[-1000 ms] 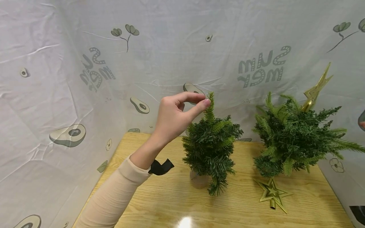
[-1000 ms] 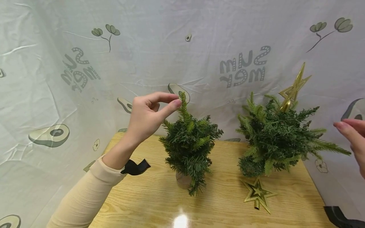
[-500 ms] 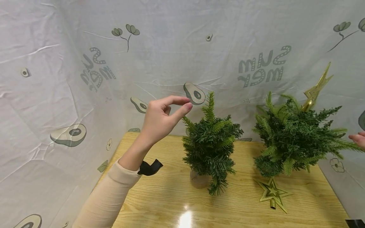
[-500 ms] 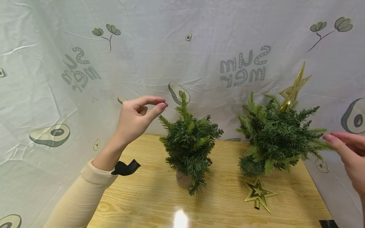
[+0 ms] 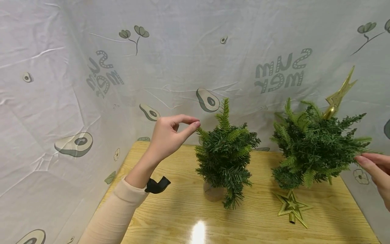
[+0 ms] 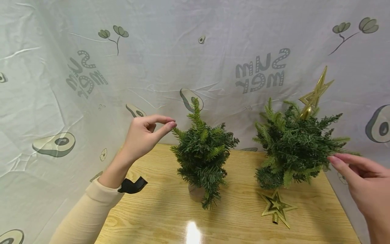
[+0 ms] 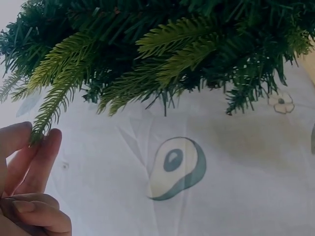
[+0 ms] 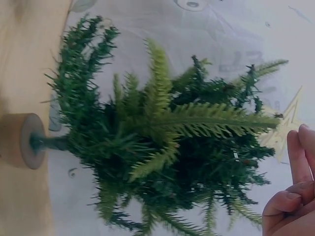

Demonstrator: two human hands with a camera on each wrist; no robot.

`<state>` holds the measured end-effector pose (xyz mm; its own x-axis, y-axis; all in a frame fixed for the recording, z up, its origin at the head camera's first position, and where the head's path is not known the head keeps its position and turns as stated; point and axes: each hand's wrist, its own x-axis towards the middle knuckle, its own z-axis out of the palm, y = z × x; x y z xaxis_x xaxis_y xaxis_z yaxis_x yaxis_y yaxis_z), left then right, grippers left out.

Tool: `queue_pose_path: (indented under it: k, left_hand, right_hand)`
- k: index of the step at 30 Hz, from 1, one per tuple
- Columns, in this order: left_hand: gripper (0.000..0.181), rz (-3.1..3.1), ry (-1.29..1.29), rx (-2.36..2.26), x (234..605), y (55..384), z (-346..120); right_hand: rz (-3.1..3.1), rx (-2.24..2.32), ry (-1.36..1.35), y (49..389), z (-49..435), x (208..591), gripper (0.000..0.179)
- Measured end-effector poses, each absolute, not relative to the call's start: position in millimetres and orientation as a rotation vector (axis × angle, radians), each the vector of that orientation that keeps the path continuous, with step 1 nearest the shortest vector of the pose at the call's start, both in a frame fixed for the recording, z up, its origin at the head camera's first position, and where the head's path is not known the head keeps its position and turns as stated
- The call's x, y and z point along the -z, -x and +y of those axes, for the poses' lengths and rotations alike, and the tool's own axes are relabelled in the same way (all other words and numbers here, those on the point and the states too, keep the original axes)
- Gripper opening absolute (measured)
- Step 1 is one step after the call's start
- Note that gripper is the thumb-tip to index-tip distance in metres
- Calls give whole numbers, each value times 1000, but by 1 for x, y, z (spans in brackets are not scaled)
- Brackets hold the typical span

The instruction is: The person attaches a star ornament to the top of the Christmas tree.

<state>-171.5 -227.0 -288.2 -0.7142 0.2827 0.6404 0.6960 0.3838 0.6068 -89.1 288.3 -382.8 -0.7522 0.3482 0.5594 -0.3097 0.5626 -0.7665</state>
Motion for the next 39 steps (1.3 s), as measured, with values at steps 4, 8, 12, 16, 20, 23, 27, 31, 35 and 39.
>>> queue_pose_path:
  k: [4,8,12,16,20,23,27,31,35,39]
  left_hand:
    - [13,-2196,843,1339,292,171,-229]
    - [12,-2181,832,1379,294,169,-228]
    - [12,-2173,820,1381,295,168,-226]
    - [12,-2159,829,1381,295,167,-225]
    - [12,-2150,828,1384,294,165,-225]
    - [13,-2151,811,1389,294,163,-225]
    - [14,-2150,799,1393,294,161,-225]
    - [14,-2141,809,1391,294,160,-224]
    - [14,-2137,811,1393,294,160,-222]
    - [14,-2134,812,1395,295,161,-222]
  right_hand:
    - [-2070,-1260,-32,87,285,391,50]
    - [-2054,-1298,-134,86,283,401,39]
    - [-2042,-1316,-117,84,281,407,27]
    - [-2006,-1374,-73,81,281,412,28]
    - [-2013,-1431,-126,77,284,420,28]
    - [-2041,-1456,-121,73,283,426,28]
    - [-2065,-1502,-76,69,281,434,28]
    - [-2167,-1395,63,65,278,444,30]
    - [-2245,-1413,188,59,278,456,30]
    - [-2345,-1443,253,55,279,470,21]
